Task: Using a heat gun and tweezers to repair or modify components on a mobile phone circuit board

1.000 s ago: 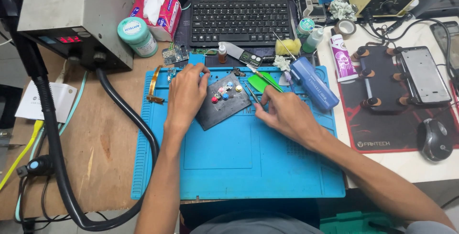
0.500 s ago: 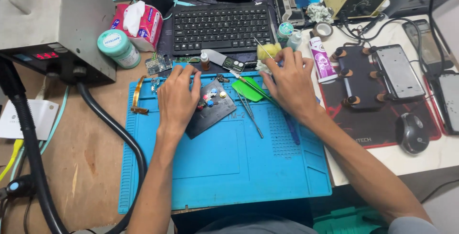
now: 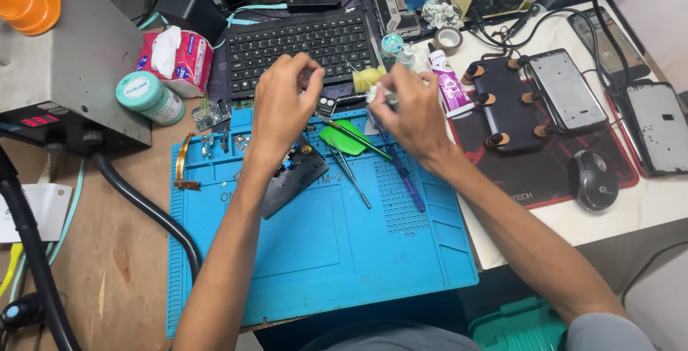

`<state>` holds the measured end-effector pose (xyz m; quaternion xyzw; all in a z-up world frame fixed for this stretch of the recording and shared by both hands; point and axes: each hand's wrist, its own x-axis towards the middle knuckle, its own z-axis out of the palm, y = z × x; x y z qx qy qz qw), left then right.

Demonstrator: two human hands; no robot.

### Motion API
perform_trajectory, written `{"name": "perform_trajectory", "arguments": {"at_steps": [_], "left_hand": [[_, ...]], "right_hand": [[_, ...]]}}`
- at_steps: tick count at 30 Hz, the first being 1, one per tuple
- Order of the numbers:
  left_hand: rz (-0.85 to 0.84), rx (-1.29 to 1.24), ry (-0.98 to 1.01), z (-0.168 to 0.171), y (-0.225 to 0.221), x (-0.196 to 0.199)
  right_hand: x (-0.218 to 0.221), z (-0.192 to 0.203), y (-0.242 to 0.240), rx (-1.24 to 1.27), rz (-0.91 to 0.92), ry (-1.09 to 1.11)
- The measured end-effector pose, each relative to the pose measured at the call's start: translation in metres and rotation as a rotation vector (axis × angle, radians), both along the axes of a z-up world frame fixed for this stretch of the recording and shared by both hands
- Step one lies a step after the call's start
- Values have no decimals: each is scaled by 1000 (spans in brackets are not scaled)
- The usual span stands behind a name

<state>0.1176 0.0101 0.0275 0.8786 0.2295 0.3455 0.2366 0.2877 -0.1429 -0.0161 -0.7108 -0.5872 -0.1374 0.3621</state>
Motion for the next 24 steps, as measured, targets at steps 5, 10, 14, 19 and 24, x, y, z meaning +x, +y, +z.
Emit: {"name": "perform_trajectory", "arguments": {"at_steps": [5,10,14,19,24], "left_hand": [[-158,-67,111,-12,11,56],[-249,-117,197,-20,4,112],[-237,-48,311,-29,-1,142],[-238,15,379,-33,-11,150],[-217,26,95,-21,-14,135]], "right_hand": [[41,27,-10,101,-91,-32],[55,38,-15,149,-103,73],[55,40,-14,164,-121,106],[49,45,-14,209,-83,119],[48,40,-16,210,-91,111]]}}
